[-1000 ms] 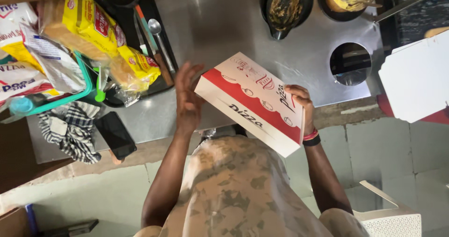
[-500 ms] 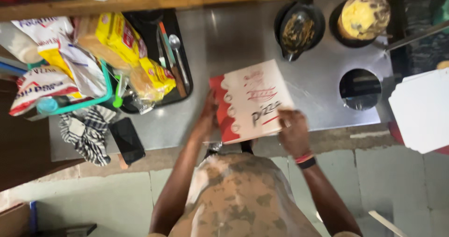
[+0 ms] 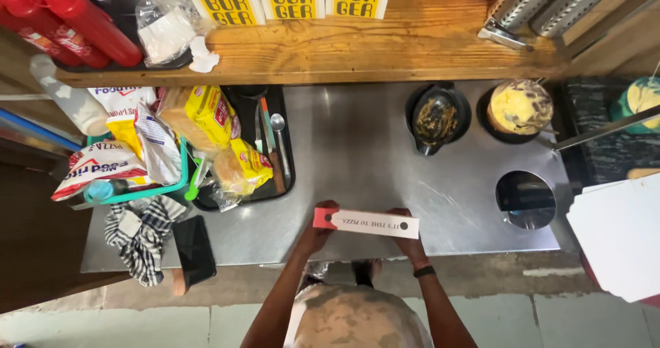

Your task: The person assembles flat-packed pizza boxes by folding the flaps and locking the tabs to form the box structure. They handle multiple boxes one at a time, folding and pressing the edges to secure them.

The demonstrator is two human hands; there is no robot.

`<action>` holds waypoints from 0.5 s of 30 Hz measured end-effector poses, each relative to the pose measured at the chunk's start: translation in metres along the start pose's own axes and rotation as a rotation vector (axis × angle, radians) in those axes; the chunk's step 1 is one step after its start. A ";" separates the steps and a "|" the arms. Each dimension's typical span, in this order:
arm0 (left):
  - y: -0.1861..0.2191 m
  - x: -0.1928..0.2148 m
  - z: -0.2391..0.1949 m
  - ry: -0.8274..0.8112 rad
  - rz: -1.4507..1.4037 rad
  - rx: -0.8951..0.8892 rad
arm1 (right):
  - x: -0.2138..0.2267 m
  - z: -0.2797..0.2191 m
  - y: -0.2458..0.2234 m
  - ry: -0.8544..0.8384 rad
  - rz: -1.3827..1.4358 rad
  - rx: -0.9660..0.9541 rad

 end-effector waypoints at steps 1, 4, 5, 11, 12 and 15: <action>0.000 -0.003 0.004 -0.016 0.028 0.138 | -0.001 0.006 0.004 -0.001 0.033 0.045; 0.017 -0.008 0.013 -0.036 0.019 0.331 | -0.002 0.012 0.015 -0.009 -0.523 -0.082; 0.029 -0.009 0.016 -0.024 -0.043 0.248 | -0.003 0.011 0.014 -0.015 -0.391 -0.095; 0.068 -0.024 0.042 0.162 -0.265 0.283 | -0.002 0.008 0.003 -0.061 -0.495 0.062; 0.072 -0.030 0.044 0.201 -0.120 0.276 | 0.001 0.010 -0.001 -0.101 -0.503 0.050; 0.086 -0.033 0.048 0.261 -0.099 0.234 | 0.001 0.017 -0.024 -0.257 0.001 0.123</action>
Point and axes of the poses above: each hand's wrist, its own z-axis towards the middle knuckle, its own x-axis out of the back of the hand, y = z × x, the point moved 2 cm from there along z, towards the middle knuckle, and after that the axes turned 15 degrees about y, right-handed, at the moved point
